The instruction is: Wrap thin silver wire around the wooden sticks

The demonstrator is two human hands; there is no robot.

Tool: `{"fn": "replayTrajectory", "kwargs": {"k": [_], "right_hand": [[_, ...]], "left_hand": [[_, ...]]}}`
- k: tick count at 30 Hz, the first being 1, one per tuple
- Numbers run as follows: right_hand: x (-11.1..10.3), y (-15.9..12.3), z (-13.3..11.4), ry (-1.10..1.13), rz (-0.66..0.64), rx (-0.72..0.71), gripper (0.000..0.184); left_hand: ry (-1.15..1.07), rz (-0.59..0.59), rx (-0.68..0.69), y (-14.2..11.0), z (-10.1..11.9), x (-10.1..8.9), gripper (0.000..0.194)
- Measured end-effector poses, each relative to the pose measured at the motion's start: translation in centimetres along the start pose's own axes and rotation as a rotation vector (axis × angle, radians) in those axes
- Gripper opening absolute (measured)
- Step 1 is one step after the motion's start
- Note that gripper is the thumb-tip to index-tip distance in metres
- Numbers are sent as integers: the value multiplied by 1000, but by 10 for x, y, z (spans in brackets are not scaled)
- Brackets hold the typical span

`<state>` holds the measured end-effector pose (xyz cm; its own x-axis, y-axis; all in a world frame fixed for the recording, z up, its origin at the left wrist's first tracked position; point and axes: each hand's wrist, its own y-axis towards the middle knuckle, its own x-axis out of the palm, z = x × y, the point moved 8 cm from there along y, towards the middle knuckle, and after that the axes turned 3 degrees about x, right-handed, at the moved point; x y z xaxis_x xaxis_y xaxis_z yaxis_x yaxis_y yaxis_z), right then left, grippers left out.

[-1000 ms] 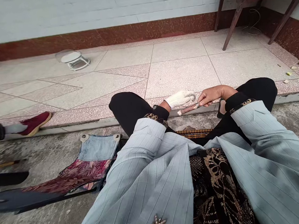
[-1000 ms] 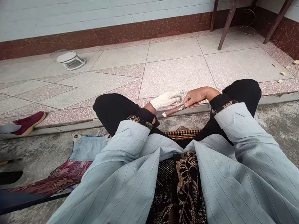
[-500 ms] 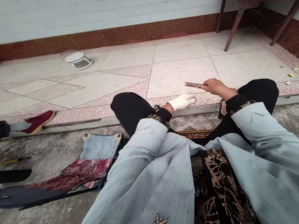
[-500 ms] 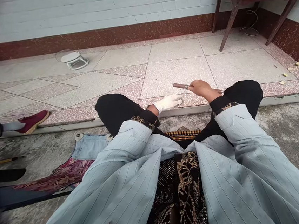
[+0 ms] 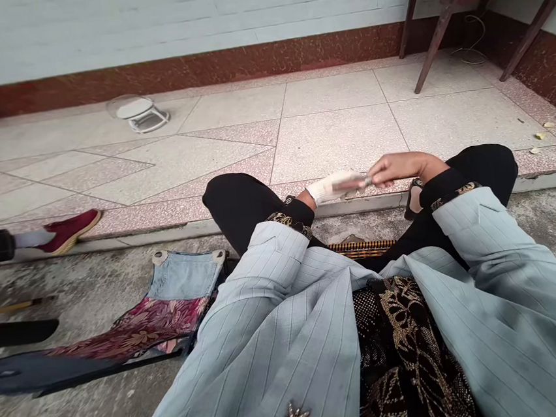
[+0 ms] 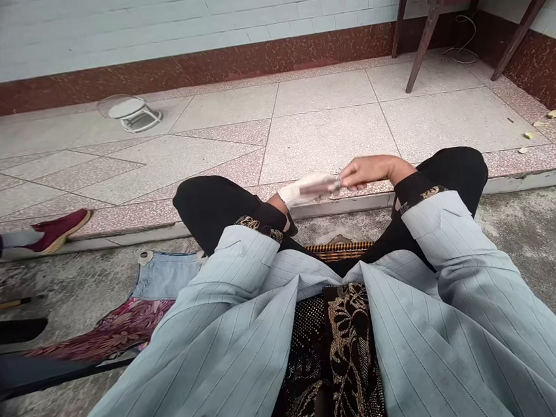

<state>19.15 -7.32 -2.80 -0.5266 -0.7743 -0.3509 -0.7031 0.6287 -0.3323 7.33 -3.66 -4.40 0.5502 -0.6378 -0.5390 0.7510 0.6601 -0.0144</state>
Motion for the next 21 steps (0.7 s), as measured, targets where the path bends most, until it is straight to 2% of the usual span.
{"fn": "replayTrajectory", "kwargs": {"k": [3, 5, 7, 12, 17, 19, 21], "right_hand": [[-44, -16, -9, 352, 477, -115, 28], [-57, -21, -1, 486, 672, -80, 24], [-64, -21, 8, 514, 795, -14, 21], [-75, -20, 21, 389, 955, 59, 21], [-86, -27, 20, 303, 1034, 36, 27], [-91, -32, 19, 154, 1076, 93, 28], [-92, -35, 17, -127, 1094, 223, 29]], "left_hand": [[-137, -75, 9, 3, 0, 8, 30], [-196, -126, 0, 5, -3, 16, 29], [-204, -155, -8, 6, -5, 23, 28], [-241, -172, 9, 8, -6, 28, 29], [-262, -99, -46, 9, -15, 24, 28], [-237, -106, -38, 9, -14, 26, 28], [-188, -127, -11, 7, -10, 27, 29]]}}
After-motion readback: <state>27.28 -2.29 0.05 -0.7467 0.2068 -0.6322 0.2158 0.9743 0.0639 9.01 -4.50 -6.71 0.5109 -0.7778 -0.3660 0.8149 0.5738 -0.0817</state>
